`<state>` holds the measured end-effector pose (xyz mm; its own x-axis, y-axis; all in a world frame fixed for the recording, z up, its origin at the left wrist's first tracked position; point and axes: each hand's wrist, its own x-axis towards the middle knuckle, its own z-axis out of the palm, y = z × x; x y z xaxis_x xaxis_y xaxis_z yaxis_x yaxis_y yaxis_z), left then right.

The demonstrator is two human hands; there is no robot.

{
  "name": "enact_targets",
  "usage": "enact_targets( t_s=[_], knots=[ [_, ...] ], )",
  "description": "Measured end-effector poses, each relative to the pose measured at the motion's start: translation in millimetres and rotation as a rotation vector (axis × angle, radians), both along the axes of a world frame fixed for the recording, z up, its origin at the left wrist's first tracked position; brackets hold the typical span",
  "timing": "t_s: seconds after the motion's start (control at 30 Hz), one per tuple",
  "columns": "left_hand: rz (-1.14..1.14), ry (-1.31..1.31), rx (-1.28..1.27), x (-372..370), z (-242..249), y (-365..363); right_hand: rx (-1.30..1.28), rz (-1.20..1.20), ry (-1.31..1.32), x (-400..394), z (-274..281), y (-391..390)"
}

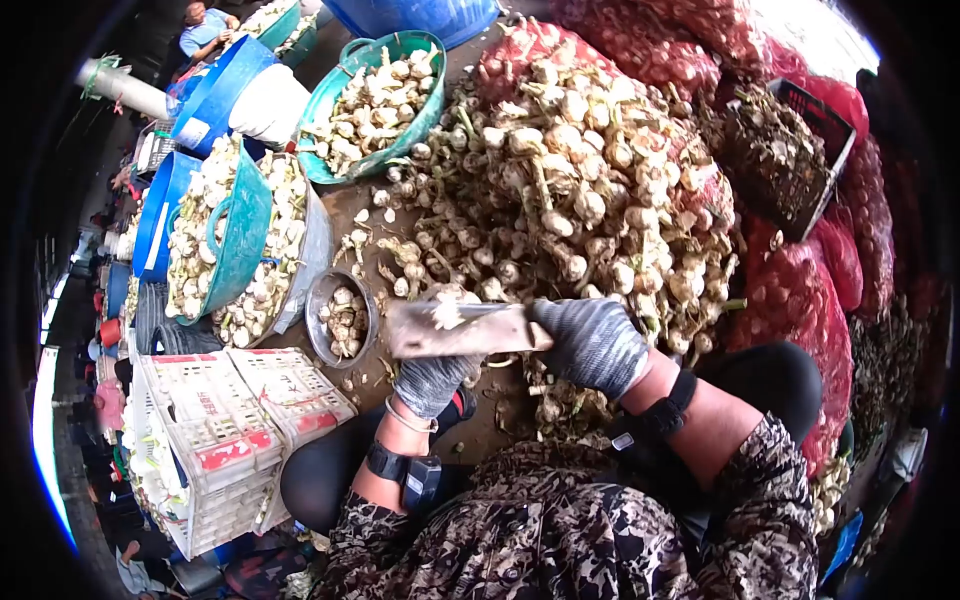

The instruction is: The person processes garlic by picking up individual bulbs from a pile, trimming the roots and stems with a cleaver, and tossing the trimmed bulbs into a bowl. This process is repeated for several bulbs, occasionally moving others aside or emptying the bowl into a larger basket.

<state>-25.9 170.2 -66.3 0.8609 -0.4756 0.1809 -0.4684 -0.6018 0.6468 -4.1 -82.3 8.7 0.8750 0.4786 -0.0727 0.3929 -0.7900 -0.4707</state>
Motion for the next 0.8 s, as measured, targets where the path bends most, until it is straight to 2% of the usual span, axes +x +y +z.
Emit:
enact_targets(
  t_s=[0.03,0.07,0.13,0.2,0.23,0.27,0.33,0.37,0.4,0.47,0.5,0.57,0.6,0.67,0.7,0.73,0.8],
  knots=[
    [-0.147,0.346,-0.197,-5,-82,31,0.043,0.067,0.001,-7,-3,2],
    [0.078,0.348,-0.319,-7,-11,3,0.085,0.141,-0.018,-6,-5,3],
    [0.176,0.341,-0.564,-8,1,-11,0.062,0.127,0.032,-8,1,4],
    [0.245,0.816,-1.379,-8,19,-24,-0.003,0.188,0.05,-9,8,2],
    [0.436,0.99,-1.172,-5,22,-24,0.009,0.178,0.04,-11,10,2],
    [0.435,1.001,-1.171,-5,27,-28,0.032,0.163,0.038,-11,6,3],
    [0.237,0.63,-0.973,-9,37,-35,0.021,0.184,-0.029,-10,-9,-1],
    [0.333,0.779,-1.002,-11,34,-33,0.008,0.173,-0.035,-9,-13,-2],
    [0.236,0.497,-0.535,-10,26,-29,-0.071,0.12,0.07,-6,-16,-2],
    [0.13,0.307,-0.343,-11,21,-25,-0.072,0.17,0.044,-3,-22,-9],
    [0.128,0.304,-0.344,-6,23,-24,-0.073,0.169,0.041,0,-26,-12],
    [-0.059,-0.099,-0.011,6,31,-28,-0.096,0.044,-0.002,6,-42,-22],
    [0.216,0.178,-0.492,-14,40,-41,-0.036,-0.206,-0.004,19,-74,-32],
    [0.082,0.094,-0.393,-15,59,-39,-0.081,-0.217,0.046,30,-73,-50],
    [0.125,0.021,-0.388,-9,50,-32,0.017,-0.263,0.008,26,-69,-42],
    [0.253,0.441,-0.695,-12,52,-33,0.244,-0.331,0.113,19,-64,-32],
    [0.317,0.554,-0.686,-3,37,-25,0.412,-0.224,0.046,6,-32,-10]
  ],
)
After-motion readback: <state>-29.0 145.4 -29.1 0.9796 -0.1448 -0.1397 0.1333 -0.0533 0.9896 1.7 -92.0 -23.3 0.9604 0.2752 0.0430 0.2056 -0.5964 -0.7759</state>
